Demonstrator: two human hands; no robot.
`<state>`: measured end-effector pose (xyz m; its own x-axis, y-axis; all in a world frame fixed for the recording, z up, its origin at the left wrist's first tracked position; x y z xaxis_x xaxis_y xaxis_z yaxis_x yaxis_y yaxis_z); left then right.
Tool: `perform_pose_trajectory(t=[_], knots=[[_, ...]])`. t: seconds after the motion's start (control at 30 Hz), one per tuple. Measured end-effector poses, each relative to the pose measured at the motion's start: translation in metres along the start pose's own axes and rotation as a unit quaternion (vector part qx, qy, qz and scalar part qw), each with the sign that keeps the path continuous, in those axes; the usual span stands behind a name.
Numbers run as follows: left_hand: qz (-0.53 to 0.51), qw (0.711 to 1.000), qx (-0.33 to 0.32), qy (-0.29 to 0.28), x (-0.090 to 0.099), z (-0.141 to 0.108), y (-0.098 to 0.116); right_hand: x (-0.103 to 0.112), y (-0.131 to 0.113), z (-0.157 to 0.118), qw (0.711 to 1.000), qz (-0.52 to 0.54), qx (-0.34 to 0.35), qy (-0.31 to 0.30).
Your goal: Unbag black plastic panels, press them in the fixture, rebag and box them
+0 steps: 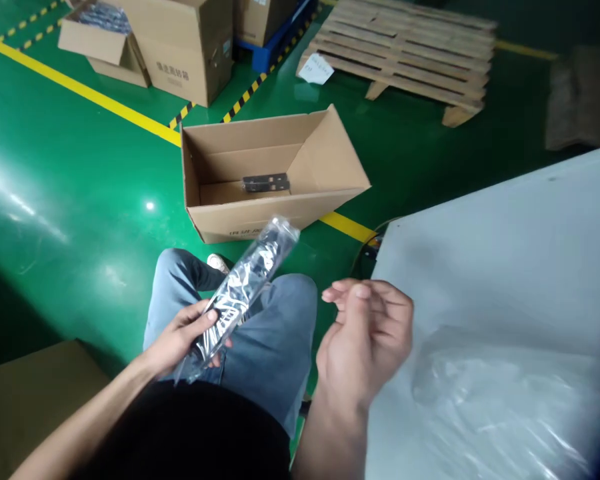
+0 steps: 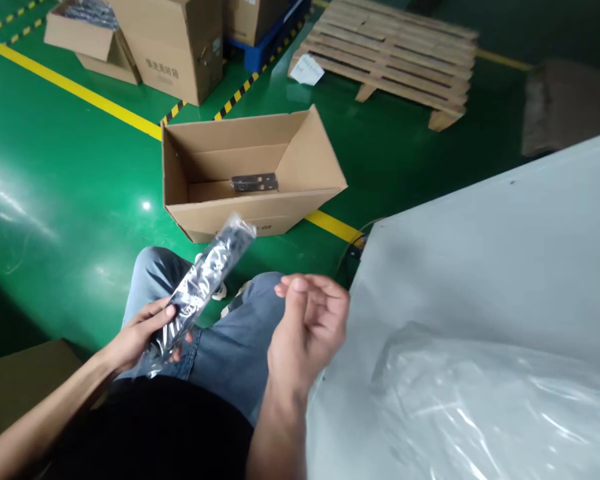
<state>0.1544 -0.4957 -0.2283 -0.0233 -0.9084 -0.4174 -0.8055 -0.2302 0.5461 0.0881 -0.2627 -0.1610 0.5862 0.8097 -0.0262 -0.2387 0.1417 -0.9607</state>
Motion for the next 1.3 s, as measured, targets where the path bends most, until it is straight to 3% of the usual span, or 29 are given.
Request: perform_pose_trajectory(t=[0.07, 0.17, 0.27, 0.5, 0.7, 1.0, 1.3], knots=[[-0.087, 0.996, 0.026, -0.022, -0.002, 0.006, -0.002, -0.008, 0.008, -0.013, 0.995, -0.012, -0.019, -0.093], [-0.133, 0.988, 0.057, -0.063, -0.01, 0.012, 0.0, -0.028, 0.022, -0.05, 0.949, 0.008, -0.085, -0.303], [-0.144, 0.987, 0.048, -0.056, -0.018, 0.013, 0.008, -0.036, 0.025, -0.079, 0.913, 0.03, -0.109, -0.392], [-0.161, 0.984, -0.033, 0.065, -0.012, 0.012, 0.022, -0.038, 0.016, -0.096, 0.903, 0.003, -0.132, -0.408], [-0.094, 0.976, -0.147, 0.132, -0.005, 0.011, 0.024, -0.038, 0.013, -0.096, 0.948, -0.046, -0.069, -0.309], [0.023, 0.924, -0.237, 0.298, 0.005, -0.001, 0.031, -0.034, 0.017, -0.081, 0.968, -0.112, -0.006, -0.224], [0.066, 0.92, -0.253, 0.292, -0.002, -0.002, 0.028, -0.059, 0.011, -0.082, 0.936, -0.09, 0.056, -0.336]])
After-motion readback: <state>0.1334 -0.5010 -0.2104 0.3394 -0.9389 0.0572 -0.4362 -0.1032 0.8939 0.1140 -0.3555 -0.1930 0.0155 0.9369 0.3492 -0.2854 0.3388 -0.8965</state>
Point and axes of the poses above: each hand's wrist, its own z-axis towards the middle knuckle, its own x-axis out of the back of the hand, y = z × x, the point moved 5 cm from there along z, towards the middle knuckle, and after that the axes turned 11 degrees about x, right-handed, at the moved point
